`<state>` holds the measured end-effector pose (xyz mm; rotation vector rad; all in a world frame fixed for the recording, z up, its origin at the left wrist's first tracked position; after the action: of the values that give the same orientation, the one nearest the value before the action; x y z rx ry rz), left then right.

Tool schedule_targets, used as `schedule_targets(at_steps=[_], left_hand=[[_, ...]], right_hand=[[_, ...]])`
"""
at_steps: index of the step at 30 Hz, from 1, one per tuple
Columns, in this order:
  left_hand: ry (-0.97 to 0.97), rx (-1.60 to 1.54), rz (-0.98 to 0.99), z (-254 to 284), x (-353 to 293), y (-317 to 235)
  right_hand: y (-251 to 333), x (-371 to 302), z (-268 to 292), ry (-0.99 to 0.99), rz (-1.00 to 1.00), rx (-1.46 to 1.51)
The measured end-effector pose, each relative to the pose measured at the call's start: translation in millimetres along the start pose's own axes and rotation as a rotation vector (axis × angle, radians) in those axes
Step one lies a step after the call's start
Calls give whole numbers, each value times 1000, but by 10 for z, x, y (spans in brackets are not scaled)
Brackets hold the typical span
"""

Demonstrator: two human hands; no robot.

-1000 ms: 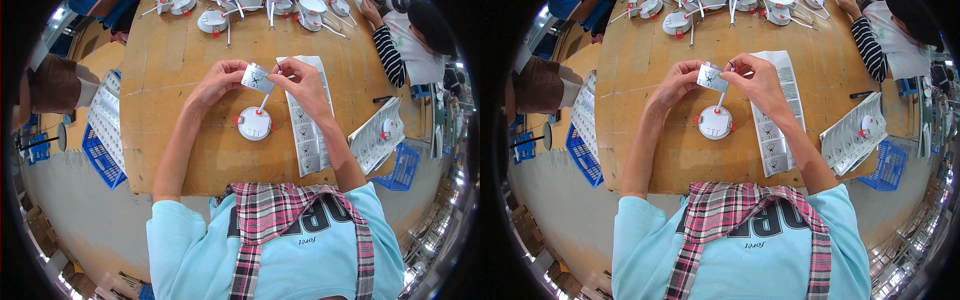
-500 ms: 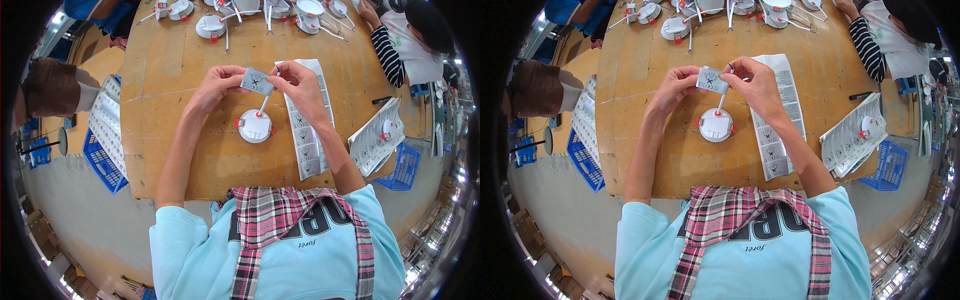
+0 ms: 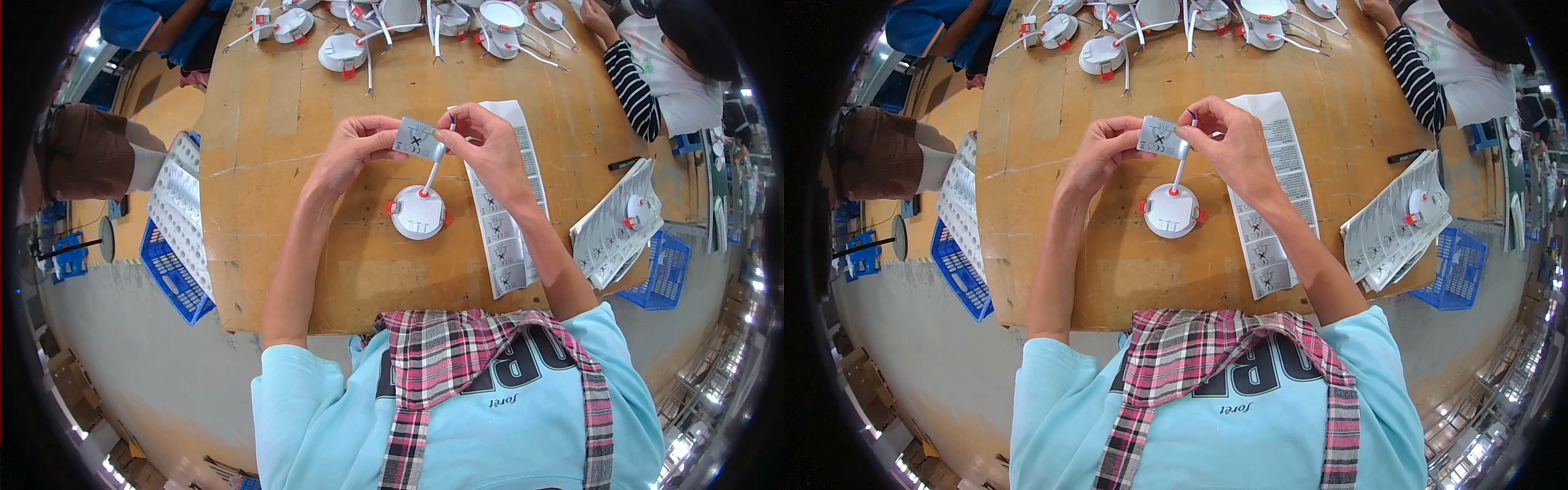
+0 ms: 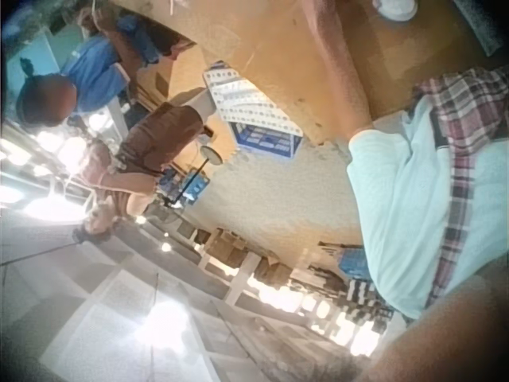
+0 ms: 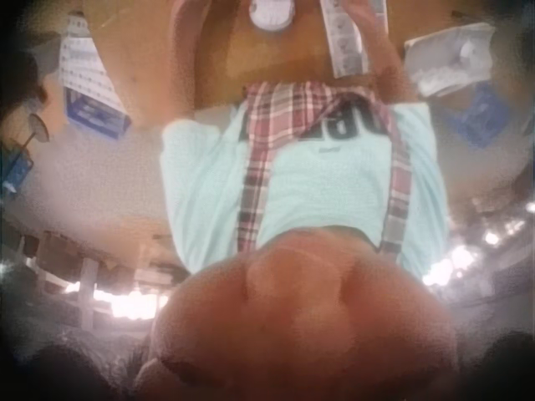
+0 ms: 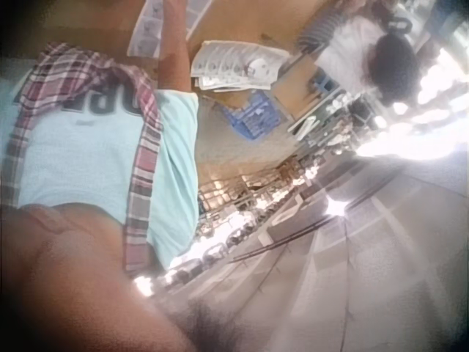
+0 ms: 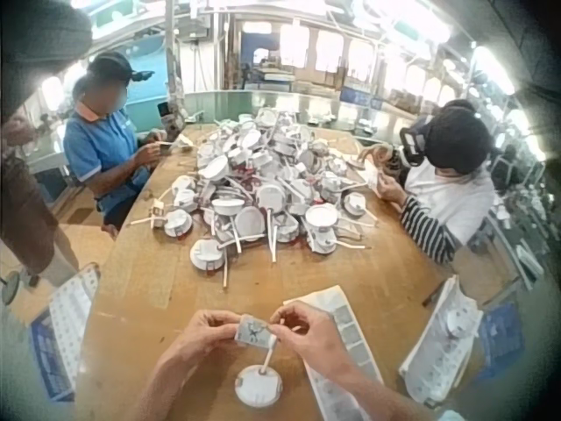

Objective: The recorder is assembling small circular electrical components by peeling adhesive labels from a sheet and carefully applying them to the components.

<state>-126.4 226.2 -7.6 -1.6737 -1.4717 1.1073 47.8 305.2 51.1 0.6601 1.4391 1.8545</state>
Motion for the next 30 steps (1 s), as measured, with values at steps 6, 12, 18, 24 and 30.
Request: schedule_targets(at_steps=[6, 12, 18, 24, 30], left_hand=[[-12, 6, -1, -8, -12, -23], [-32, 24, -8, 7, -36, -62], [-45, 51, 18, -41, -33, -110], [-44, 39, 25, -35, -51, -113], [-32, 2, 45, -19, -31, -101]], right_hand=[[3, 4, -12, -10, 16, -35], [37, 24, -33, -14, 35, -76], [15, 23, -25, -24, 20, -78], [-6, 23, -41, -31, 25, -99], [10, 9, -35, -44, 18, -101]])
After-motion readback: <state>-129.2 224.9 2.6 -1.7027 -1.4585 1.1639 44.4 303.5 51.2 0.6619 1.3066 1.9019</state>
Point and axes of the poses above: each hand's wrist, its own x-axis towards the middle knuckle, its own z-axis out of the back of the hand, y = z × x, the point moved 4 cm from there along x, towards the middle knuckle, and after that the axes turned 2 degrees about y, right-handed, at the moved point
